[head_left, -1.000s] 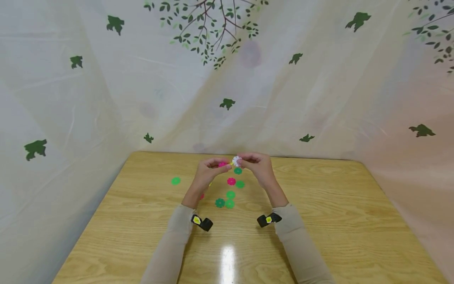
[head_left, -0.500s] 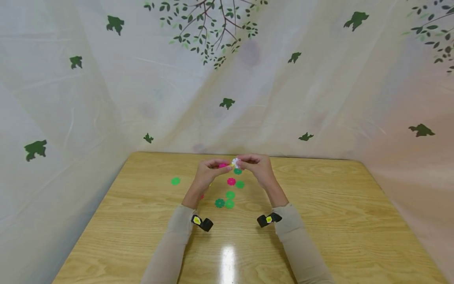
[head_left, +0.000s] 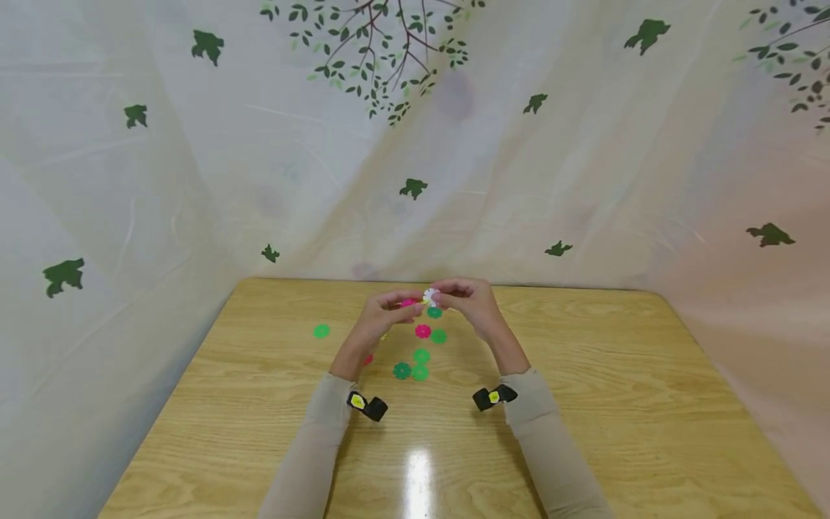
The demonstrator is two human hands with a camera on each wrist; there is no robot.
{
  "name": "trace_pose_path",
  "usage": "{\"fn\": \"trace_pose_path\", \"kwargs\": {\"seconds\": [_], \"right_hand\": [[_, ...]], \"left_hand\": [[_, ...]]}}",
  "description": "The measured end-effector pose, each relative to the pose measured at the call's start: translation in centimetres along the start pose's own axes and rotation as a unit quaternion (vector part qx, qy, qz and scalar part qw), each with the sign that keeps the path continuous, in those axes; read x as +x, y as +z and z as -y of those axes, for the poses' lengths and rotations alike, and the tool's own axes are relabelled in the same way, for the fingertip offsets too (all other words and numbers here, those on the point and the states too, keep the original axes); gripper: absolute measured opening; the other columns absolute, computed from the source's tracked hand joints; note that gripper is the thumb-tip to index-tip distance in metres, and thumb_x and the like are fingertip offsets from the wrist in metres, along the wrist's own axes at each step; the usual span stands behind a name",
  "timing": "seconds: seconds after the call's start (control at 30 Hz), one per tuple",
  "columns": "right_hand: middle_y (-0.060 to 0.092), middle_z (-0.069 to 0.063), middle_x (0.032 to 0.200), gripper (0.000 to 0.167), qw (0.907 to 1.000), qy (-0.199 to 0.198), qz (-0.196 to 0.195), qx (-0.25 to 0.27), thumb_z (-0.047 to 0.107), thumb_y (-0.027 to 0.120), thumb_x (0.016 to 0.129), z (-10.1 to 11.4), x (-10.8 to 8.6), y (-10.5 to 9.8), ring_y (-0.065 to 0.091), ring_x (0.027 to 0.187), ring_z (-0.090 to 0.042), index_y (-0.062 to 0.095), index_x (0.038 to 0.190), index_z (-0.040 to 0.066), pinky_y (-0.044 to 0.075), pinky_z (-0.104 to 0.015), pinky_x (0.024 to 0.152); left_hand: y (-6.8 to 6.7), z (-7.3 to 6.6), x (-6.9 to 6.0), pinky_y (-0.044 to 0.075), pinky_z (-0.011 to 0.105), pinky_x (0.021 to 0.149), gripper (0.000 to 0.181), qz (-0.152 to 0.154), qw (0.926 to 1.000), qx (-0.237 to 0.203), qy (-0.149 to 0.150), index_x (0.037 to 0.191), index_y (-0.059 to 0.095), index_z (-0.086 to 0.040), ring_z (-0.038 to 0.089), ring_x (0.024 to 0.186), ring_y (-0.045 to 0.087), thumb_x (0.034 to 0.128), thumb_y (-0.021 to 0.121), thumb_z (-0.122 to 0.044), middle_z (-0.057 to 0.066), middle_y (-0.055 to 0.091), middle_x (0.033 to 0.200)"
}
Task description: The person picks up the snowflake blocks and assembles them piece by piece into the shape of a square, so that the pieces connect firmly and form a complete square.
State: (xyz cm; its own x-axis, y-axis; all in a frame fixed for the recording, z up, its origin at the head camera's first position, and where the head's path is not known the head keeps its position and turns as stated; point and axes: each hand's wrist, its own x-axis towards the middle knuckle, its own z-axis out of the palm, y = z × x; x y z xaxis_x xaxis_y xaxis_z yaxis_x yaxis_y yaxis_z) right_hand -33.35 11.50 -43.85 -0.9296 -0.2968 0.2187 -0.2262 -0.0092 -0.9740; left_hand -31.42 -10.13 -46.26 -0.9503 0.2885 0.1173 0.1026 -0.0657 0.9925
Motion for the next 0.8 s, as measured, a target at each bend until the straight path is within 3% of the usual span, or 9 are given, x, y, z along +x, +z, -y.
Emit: {"fn": "trace_pose_path", "kwargs": {"seconds": [0.27,0.4,0.57,0.73,0.8], "right_hand": [[0.075,-0.004,0.096,0.026,0.9988,0.019,0.02,-0.04,0.007,0.074,0.094,0.4,0.0,-0.1,0.069,0.079,-0.009,0.071,0.113,-0.009,0.063,-0.029,0.077],[0.074,-0.016,0.099,0.026,0.9966,0.023,0.041,-0.068,0.009,0.073,0.094,0.3,0.0,-0.4,0.07,0.081,-0.019,0.071,0.117,-0.005,0.063,-0.033,0.077],[0.072,-0.027,0.098,0.029,0.9924,0.019,0.068,-0.101,0.005,0.071,0.095,0.0,-0.2,-0.8,0.071,0.078,-0.025,0.069,0.122,-0.006,0.06,-0.024,0.069],[0.073,-0.026,0.098,0.028,0.9846,0.039,0.101,-0.137,0.006,0.072,0.095,-1.0,-0.7,-0.8,0.071,0.079,-0.019,0.07,0.121,-0.005,0.063,-0.047,0.083],[0.074,-0.021,0.097,0.027,0.979,0.041,0.124,-0.157,0.005,0.072,0.094,-1.3,-1.0,-0.7,0.07,0.079,-0.017,0.07,0.119,-0.006,0.061,-0.055,0.085]], "left_hand": [[-0.3,-0.1,-0.2,0.05,0.06,0.106,0.032,-0.008,0.9999,-0.001,-0.013,0.125,0.069,0.001,0.013,0.097,0.071,0.0968,0.071,-0.013,0.002,0.075,0.109],[-0.5,0.0,-0.1,0.052,0.058,0.104,0.033,-0.022,0.9996,0.002,-0.019,0.124,0.07,0.003,0.012,0.092,0.071,0.0961,0.072,-0.014,-0.001,0.075,0.107],[-0.9,0.1,-0.1,0.059,0.045,0.098,0.034,-0.037,0.9989,0.004,-0.029,0.124,0.069,0.004,0.01,0.088,0.069,0.0959,0.072,-0.015,-0.006,0.073,0.101],[-1.5,0.1,-0.1,0.06,0.034,0.09,0.034,-0.058,0.9972,0.021,-0.041,0.123,0.071,-0.001,0.014,0.089,0.068,0.095,0.074,-0.021,-0.009,0.073,0.096],[-1.6,0.0,-0.1,0.059,0.042,0.094,0.036,-0.064,0.9968,0.025,-0.04,0.124,0.07,0.0,0.014,0.088,0.068,0.0949,0.074,-0.021,-0.01,0.073,0.095]]}}
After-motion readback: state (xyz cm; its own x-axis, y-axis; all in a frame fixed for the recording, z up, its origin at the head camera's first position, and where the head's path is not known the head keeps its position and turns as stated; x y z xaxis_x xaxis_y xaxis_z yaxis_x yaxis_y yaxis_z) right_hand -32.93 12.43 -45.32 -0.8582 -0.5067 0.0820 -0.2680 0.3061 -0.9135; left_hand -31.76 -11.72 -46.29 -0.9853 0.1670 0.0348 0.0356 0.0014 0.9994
